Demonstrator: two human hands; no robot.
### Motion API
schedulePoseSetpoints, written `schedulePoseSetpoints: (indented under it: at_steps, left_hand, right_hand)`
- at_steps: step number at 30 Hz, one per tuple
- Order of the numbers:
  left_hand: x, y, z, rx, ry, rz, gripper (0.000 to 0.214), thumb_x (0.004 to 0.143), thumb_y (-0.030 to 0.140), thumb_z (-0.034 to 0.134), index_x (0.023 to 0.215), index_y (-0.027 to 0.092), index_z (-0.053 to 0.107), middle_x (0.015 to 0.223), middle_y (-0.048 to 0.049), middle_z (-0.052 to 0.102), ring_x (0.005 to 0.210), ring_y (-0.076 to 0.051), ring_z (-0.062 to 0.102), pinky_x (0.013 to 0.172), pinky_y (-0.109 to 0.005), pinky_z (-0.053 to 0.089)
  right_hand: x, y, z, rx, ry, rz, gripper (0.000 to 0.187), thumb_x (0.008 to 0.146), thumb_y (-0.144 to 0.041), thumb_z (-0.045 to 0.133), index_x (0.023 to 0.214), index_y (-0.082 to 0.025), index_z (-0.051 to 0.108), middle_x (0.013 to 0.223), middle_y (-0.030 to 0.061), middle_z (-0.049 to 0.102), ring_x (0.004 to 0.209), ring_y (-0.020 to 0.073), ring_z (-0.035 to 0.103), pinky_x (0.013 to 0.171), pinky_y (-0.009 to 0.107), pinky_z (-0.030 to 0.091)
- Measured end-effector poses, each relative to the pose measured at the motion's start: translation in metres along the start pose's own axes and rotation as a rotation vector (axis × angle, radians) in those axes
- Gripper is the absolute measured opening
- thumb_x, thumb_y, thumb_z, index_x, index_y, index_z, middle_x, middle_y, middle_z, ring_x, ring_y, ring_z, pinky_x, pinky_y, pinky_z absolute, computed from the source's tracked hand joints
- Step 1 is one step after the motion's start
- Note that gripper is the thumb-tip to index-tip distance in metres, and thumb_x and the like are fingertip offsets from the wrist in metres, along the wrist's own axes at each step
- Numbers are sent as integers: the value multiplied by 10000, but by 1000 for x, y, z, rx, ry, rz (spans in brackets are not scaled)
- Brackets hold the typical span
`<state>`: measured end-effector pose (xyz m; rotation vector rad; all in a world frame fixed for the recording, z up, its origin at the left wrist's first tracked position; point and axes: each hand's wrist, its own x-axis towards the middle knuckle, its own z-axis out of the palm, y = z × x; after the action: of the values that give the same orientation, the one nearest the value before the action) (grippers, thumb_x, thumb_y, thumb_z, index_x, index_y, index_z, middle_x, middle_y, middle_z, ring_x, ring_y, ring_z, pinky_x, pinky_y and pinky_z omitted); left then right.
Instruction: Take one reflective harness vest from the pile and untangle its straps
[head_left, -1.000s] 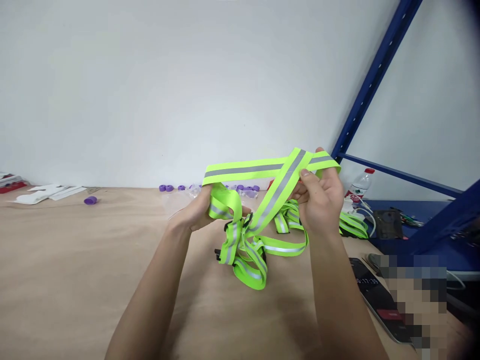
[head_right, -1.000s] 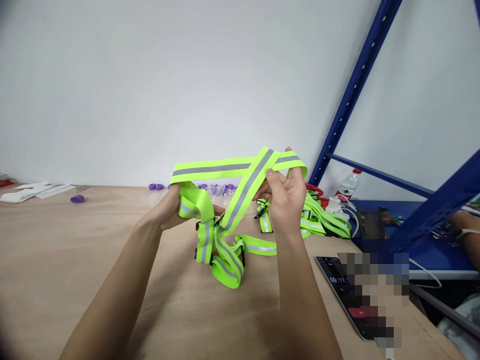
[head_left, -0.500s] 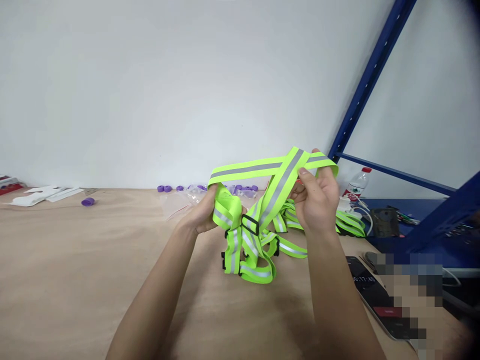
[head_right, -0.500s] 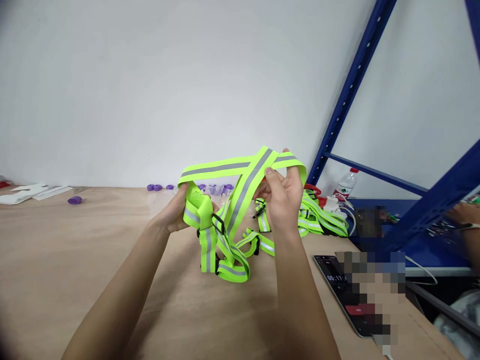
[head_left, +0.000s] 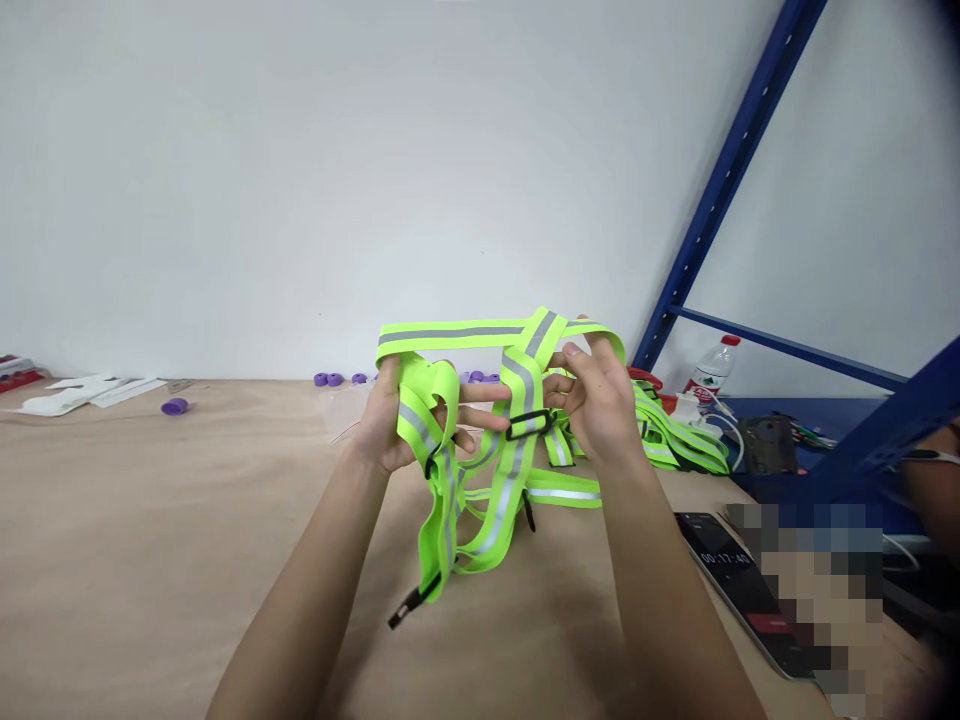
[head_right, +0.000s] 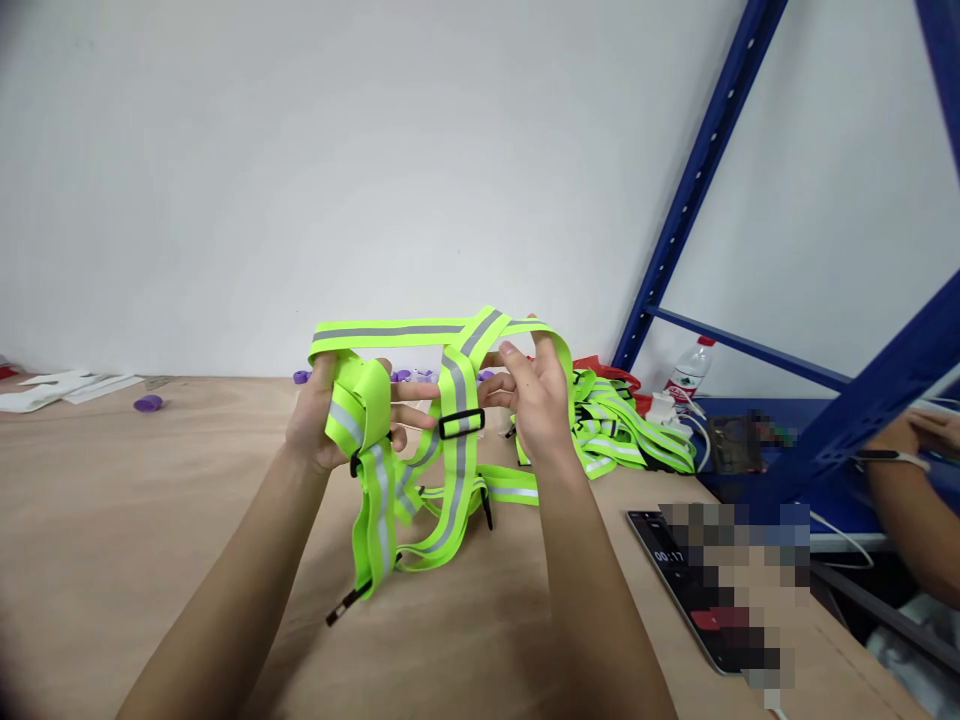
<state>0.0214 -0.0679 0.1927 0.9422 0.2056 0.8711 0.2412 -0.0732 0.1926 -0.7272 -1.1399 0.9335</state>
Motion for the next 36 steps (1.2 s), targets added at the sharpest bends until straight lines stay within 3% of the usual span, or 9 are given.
schedulePoseSetpoints:
  at_steps: [5,11,14,18,22,26,31,36]
  left_hand:
    - [-3,3,1,26,-32,57,621,811,776,537,716,165,599,1159,-205,728,952,-383,729,607,-359,560]
    - [-5,7,-3,47,18,131,652,795,799,515,710,159,604,1210,-218,702,779,-312,739,448,-267,454]
    - [-7,12,-6,65,43,181,665,815,792,490,706,149,622,1259,-224,682,724,-284,734,410,-251,417]
    - [-11,19,-11,83,75,252,618,859,724,489,751,146,677,1350,-199,640,741,-270,736,415,-254,431]
    - [-12,21,-8,93,167,312,580,872,690,494,857,152,710,1355,-172,645,881,-304,738,541,-297,551]
    - [-12,17,2,107,241,399,578,910,653,429,1069,169,705,1364,-143,643,1178,-360,644,826,-409,605]
    - [-10,10,18,154,271,470,562,924,619,415,1255,223,635,1364,-106,637,1329,-349,533,981,-475,538]
    - [-11,3,31,272,348,522,680,844,772,422,1292,295,607,1295,-93,655,1319,-366,524,933,-484,540]
  right_hand:
    - [-1,6,0,-57,-82,90,699,836,-465,676,1449,-288,391,869,14,660,616,159,638,513,283,528]
    - [-6,6,2,-182,-238,141,686,849,-549,677,1437,-281,449,819,6,672,695,198,673,560,303,520]
    - [-8,3,2,-229,-325,180,636,810,-539,729,1325,-249,494,809,-3,690,580,145,631,529,268,489]
    - [-10,0,1,-310,-564,286,552,824,-500,730,1255,-231,513,754,-24,683,470,103,581,500,245,468]
    - [-14,0,7,-400,-759,395,412,853,-524,682,1095,-206,581,842,20,708,618,142,672,616,285,534]
    - [-19,6,19,-503,-901,456,401,813,-448,745,1100,-197,620,945,48,725,788,172,705,721,301,545]
    - [-25,17,32,-517,-1004,361,452,785,-426,780,1157,-200,662,1188,83,710,1008,223,688,847,325,539]
    - [-31,24,43,-684,-900,214,598,752,-522,788,1242,-225,616,1170,76,716,1036,295,665,845,387,526]
